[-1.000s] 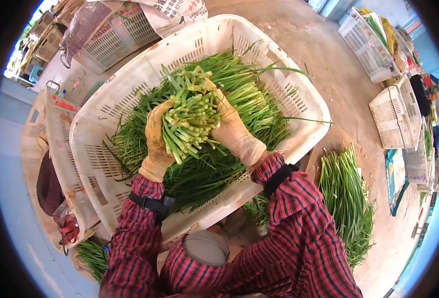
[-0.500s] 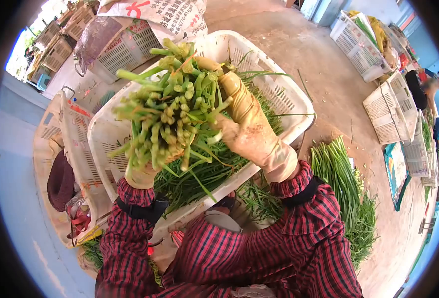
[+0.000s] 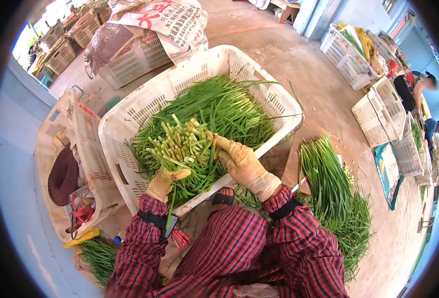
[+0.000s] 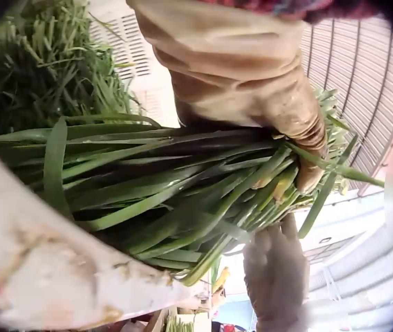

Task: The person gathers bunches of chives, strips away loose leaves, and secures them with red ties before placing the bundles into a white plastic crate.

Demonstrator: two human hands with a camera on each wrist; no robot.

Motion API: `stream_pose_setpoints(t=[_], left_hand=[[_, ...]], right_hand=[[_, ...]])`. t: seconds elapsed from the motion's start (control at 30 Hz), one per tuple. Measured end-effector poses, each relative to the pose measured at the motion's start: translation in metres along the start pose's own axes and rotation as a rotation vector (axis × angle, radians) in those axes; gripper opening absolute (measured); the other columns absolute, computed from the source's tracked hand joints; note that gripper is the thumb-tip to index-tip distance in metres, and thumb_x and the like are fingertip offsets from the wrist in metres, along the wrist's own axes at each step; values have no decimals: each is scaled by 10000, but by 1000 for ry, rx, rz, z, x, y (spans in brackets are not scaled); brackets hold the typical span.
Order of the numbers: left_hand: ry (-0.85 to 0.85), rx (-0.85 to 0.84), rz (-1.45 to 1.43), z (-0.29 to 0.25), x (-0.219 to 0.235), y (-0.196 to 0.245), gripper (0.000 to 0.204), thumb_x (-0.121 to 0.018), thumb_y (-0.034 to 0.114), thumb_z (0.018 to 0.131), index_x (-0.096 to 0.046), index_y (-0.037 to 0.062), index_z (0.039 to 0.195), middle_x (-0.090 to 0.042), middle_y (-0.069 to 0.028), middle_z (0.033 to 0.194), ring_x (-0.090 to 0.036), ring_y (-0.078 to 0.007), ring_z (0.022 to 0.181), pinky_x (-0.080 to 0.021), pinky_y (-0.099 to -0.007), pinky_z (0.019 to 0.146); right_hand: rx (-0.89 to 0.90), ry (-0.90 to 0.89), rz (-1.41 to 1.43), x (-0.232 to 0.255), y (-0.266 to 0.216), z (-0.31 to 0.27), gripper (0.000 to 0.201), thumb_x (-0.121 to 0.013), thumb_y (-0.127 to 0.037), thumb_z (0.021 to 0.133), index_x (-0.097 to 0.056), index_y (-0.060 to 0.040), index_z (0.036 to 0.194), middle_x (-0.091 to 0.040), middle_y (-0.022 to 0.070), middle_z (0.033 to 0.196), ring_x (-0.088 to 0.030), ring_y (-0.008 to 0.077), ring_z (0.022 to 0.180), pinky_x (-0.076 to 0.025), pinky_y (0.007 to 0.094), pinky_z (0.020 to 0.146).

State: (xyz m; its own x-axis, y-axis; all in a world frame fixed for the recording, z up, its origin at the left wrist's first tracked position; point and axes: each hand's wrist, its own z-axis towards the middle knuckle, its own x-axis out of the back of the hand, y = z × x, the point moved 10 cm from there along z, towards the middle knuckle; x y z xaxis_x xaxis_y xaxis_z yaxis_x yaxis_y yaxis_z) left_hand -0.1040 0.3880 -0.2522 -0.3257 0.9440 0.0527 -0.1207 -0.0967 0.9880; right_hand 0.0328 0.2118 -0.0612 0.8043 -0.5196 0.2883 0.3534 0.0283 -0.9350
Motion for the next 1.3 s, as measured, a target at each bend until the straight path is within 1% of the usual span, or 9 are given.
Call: stream_pose_setpoints(t=[0.07, 0.3, 0.53, 0.7, 0.8, 0.9, 1.0, 1.1, 1.3], left_hand=[[-174, -239, 553, 1, -12, 21, 318, -502, 7, 970, -534, -12, 1286, -652, -131, 1212, -645, -250, 1096, -588, -345, 925], [-163, -15, 188, 12, -18, 54, 425, -543, 198, 1005, -476, -48, 1344, -629, -198, 1250, -646, -272, 1105, -570, -365, 926], [68, 504, -339, -16, 4, 26, 563, -497, 363, 1035, -444, -94, 1358, -628, -234, 1228, -651, -302, 1098, -566, -401, 923], [43, 513, -433, -19, 22, -15, 446, -437, 214, 1041, -436, -85, 1372, -617, -212, 1256, -651, -286, 1086, -565, -369, 918], [28, 521, -478, -20, 24, -47, 401, -407, 139, 1045, -432, -80, 1379, -611, -201, 1270, -651, -278, 1080, -565, -353, 915], [-291, 228, -812, -4, -9, -39, 565, -605, 203, 978, -371, 2, 1452, -540, -197, 1364, -586, -300, 1204, -536, -426, 988], [-142, 518, -678, -11, 9, -105, 752, -782, 200, 846, -376, 7, 1449, -551, -173, 1357, -590, -281, 1199, -551, -419, 969], [-155, 387, -701, 3, -15, -12, 896, -880, 218, 738, -375, 2, 1446, -559, -175, 1349, -602, -292, 1183, -558, -405, 961], [-139, 410, -640, -1, -7, -5, 775, -835, 186, 793, -411, -38, 1402, -603, -184, 1280, -640, -257, 1115, -561, -373, 949]], right_hand=[[144, 55, -332, 5, -12, -5, 492, -499, 76, 953, -522, -111, 1407, -609, 30, 977, -586, 171, 898, -490, 292, 807], [-99, 272, 310, 14, 17, -9, 525, -509, 42, 976, -448, -120, 1472, -562, 10, 858, -540, 139, 787, -473, 258, 798], [-177, 113, 264, 8, 30, 2, 555, -456, 102, 945, -462, -110, 1458, -556, 23, 856, -519, 127, 770, -455, 233, 771], [39, 256, -3, 30, 22, 8, 621, -482, 145, 866, -493, -115, 1430, -573, 130, 894, -569, 222, 776, -484, 272, 770], [-178, 92, 489, 6, 53, 10, 534, -500, 63, 919, -504, -115, 1422, -615, 6, 1064, -574, 121, 925, -486, 273, 860], [-311, -107, 801, -5, 42, 0, 573, -548, -35, 935, -435, -138, 1488, -561, -8, 1196, -517, 105, 1040, -423, 268, 968], [-309, -240, 944, -11, 34, -6, 731, -632, -113, 909, -304, -151, 1561, -523, 31, 1270, -477, 129, 1151, -347, 283, 1058], [-290, -250, 899, -15, 33, -8, 831, -709, -92, 867, -266, -132, 1570, -517, 28, 1268, -481, 134, 1159, -365, 276, 1041], [-328, 79, 719, -17, 58, -4, 1008, -854, -41, 742, -276, -138, 1562, -474, 18, 1165, -508, 166, 1156, -423, 314, 1039]])
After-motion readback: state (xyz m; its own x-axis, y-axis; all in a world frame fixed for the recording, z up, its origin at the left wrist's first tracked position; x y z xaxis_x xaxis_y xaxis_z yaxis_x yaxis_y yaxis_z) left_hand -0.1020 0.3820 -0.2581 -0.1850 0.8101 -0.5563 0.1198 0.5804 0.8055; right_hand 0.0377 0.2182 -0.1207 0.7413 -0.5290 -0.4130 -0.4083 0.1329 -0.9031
